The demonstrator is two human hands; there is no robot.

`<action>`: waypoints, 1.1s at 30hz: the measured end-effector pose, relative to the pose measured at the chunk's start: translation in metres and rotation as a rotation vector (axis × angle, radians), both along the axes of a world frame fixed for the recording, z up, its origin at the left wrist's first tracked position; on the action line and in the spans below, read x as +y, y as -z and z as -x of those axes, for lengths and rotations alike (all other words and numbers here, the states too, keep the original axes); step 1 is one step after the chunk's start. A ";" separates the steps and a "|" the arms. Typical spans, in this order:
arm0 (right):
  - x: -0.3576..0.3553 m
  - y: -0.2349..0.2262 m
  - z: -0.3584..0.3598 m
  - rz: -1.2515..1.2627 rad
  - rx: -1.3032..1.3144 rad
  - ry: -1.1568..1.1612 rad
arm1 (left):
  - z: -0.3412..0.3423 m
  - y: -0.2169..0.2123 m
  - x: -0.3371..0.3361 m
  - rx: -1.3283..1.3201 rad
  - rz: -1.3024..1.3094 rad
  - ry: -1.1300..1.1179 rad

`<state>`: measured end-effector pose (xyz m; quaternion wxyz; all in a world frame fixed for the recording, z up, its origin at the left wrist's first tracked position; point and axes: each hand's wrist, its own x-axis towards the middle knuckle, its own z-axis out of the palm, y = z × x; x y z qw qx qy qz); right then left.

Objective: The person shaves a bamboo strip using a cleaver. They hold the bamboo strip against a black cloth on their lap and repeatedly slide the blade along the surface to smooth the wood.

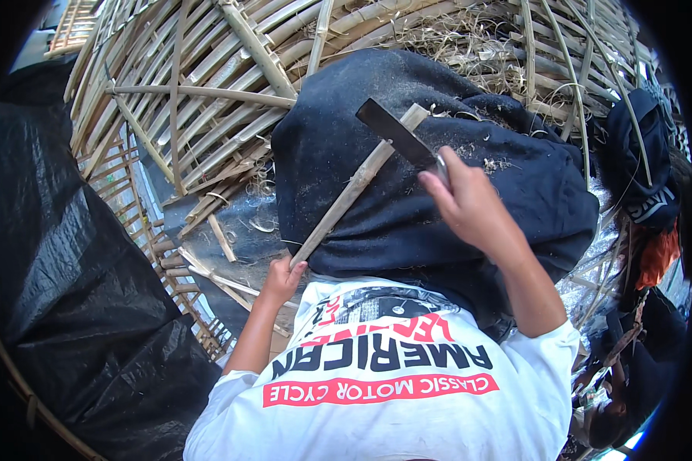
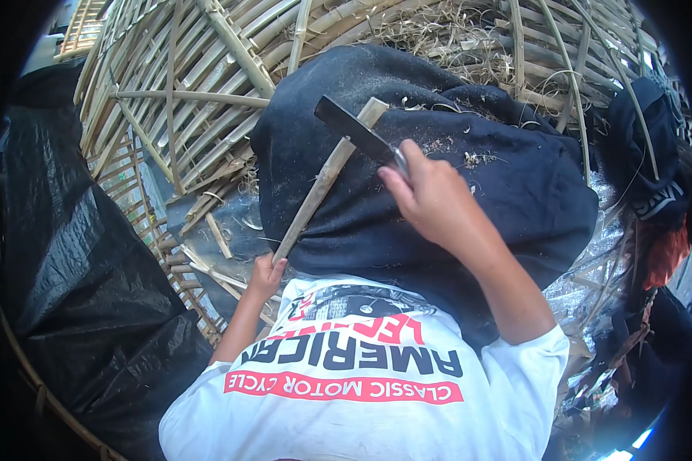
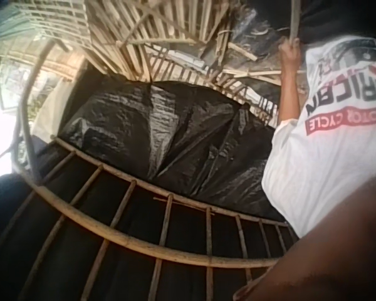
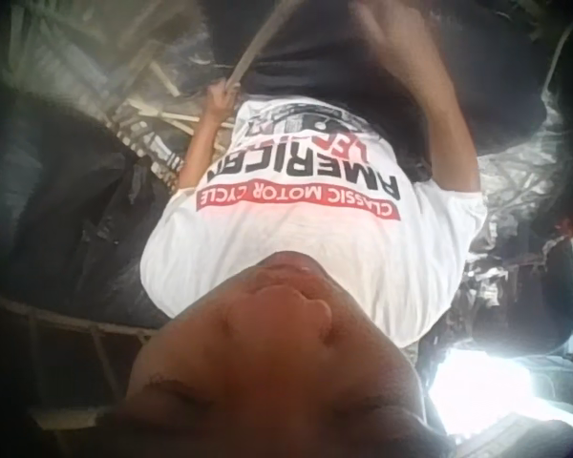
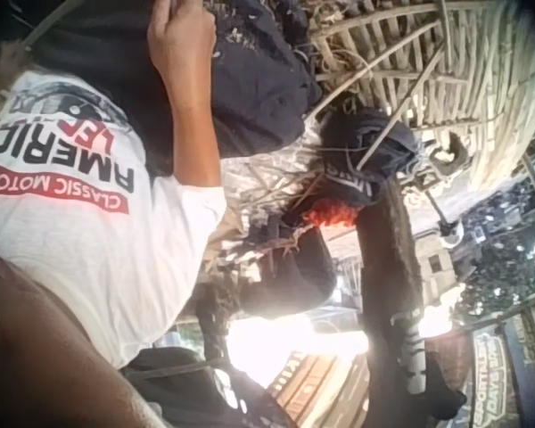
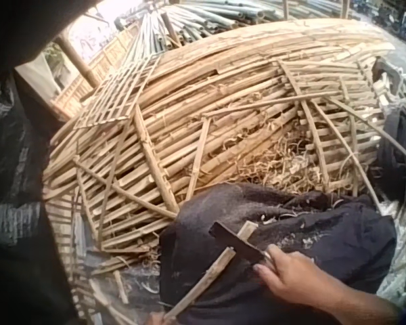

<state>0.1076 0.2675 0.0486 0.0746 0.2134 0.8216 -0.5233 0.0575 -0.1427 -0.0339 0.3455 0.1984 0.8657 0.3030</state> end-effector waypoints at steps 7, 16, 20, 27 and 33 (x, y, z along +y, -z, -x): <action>-0.016 0.012 -0.003 0.033 0.057 0.039 | -0.002 -0.005 0.008 -0.042 -0.010 -0.022; -0.003 0.004 0.007 0.054 0.006 0.039 | -0.001 0.001 -0.001 -0.037 0.013 0.005; -0.017 0.010 -0.007 0.128 -0.061 0.077 | -0.001 0.000 0.005 -0.081 0.024 0.003; -0.022 0.008 -0.004 -0.021 -0.062 -0.044 | -0.002 0.005 -0.002 -0.032 0.050 0.033; -0.020 0.009 -0.005 0.042 -0.051 0.063 | -0.004 -0.001 0.006 -0.028 0.010 0.011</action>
